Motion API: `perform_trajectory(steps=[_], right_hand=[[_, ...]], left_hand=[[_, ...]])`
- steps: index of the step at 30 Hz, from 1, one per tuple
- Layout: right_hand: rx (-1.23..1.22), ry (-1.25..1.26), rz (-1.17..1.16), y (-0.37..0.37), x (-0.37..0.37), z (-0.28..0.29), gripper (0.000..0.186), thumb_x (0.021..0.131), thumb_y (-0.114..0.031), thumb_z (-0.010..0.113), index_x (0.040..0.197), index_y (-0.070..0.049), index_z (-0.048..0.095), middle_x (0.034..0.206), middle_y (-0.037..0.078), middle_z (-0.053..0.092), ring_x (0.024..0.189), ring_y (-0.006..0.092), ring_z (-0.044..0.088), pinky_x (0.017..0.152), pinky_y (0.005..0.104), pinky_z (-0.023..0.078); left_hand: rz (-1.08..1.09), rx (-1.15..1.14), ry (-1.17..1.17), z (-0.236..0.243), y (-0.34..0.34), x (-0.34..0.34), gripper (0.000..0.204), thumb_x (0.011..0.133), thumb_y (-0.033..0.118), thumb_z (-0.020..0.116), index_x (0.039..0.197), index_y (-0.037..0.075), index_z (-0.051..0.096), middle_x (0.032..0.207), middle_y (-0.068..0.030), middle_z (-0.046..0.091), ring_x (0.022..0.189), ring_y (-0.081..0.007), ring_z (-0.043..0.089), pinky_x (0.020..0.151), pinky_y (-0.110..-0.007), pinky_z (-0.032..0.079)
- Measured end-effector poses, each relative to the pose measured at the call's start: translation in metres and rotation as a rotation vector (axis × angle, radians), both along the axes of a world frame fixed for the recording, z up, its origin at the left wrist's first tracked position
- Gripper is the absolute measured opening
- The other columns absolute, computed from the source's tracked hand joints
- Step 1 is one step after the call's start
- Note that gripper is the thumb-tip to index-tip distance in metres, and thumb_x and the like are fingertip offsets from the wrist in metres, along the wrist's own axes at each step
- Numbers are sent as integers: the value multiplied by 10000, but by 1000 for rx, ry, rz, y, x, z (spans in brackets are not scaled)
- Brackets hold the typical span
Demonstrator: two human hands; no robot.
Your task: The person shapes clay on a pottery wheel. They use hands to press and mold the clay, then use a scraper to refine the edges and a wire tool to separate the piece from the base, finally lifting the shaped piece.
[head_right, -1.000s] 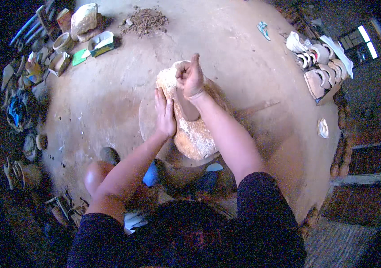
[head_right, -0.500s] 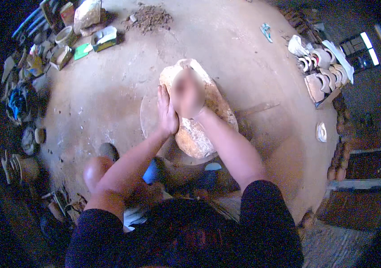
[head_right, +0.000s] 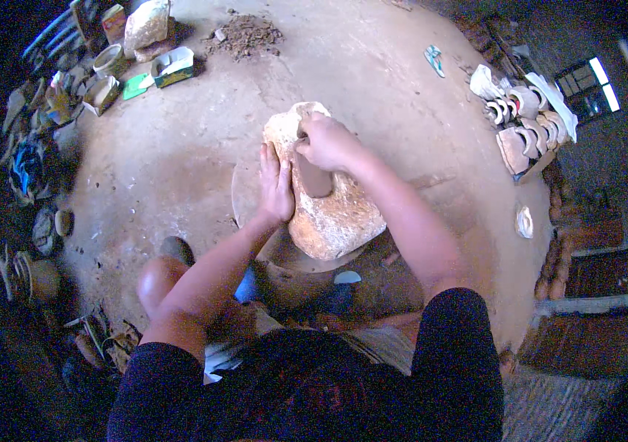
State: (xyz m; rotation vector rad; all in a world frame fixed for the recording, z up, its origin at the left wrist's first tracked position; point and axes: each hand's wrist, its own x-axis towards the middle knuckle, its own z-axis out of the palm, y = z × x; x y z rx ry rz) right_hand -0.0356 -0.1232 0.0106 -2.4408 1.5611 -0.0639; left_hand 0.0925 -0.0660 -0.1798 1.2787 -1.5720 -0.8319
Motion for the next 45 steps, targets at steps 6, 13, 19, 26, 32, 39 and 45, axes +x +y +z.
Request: perform_trajectory(steps=[6, 13, 19, 26, 32, 39, 45], right_hand=[[99, -43, 49, -2, -17, 9, 364, 853, -273, 772, 1132, -40, 752, 1017, 194, 713, 1006, 391, 694, 902, 440, 556], [57, 24, 117, 32, -24, 86, 308, 861, -255, 771, 1050, -12, 778, 983, 187, 758, 958, 334, 727, 879, 400, 570], [-134, -167, -139, 14, -59, 106, 258, 896, -178, 759, 1084, -2, 765, 995, 128, 735, 908, 250, 728, 829, 343, 564], [-340, 123, 158, 25, -106, 18, 284, 908, -269, 728, 1120, -82, 744, 1036, 142, 701, 1022, 349, 671, 894, 452, 552], [-26, -153, -258, 46, -114, 45, 608, 930, -444, 709, 1426, -107, 605, 1477, 196, 563, 1404, 350, 509, 1099, 434, 483], [98, 67, -356, 16, -66, -46, 832, 1033, -661, 435, 1684, -208, 186, 1754, 184, -17, 1603, 445, 7, 1269, 639, 78], [-74, -80, -486, -32, -72, -25, 874, 1022, -751, 288, 1696, -259, 27, 1745, 182, -131, 1603, 414, -114, 1237, 702, -15]], left_hand=[[25, 145, 141, 25, 8, -8, 746, 1113, 478, 263, 1674, 30, 60, 1745, -224, -6, 1621, -368, -15, 1268, -606, 57], [7, 94, 78, 14, 5, -1, 751, 1111, 470, 290, 1669, 13, 79, 1743, -231, 3, 1619, -375, 13, 1275, -585, 44], [14, 118, 157, 22, 6, -7, 743, 1111, 471, 281, 1667, 11, 106, 1744, -230, 6, 1621, -363, 12, 1274, -592, 31], [13, -38, 18, -26, -7, -9, 745, 1110, 484, 255, 1671, 22, 89, 1746, -219, -2, 1621, -362, 17, 1270, -601, 38], [-1, 86, 117, 15, 0, -9, 742, 1111, 482, 253, 1668, 16, 99, 1744, -228, 15, 1619, -373, 30, 1270, -596, 49], [-32, -74, 50, 2, 1, -8, 716, 1118, 429, 285, 1659, -9, 117, 1733, -260, 44, 1616, -386, 50, 1279, -559, 78], [-29, -112, -38, -23, -12, -4, 697, 1128, 396, 278, 1655, -24, 102, 1724, -283, 41, 1611, -403, 56, 1288, -504, 92]])
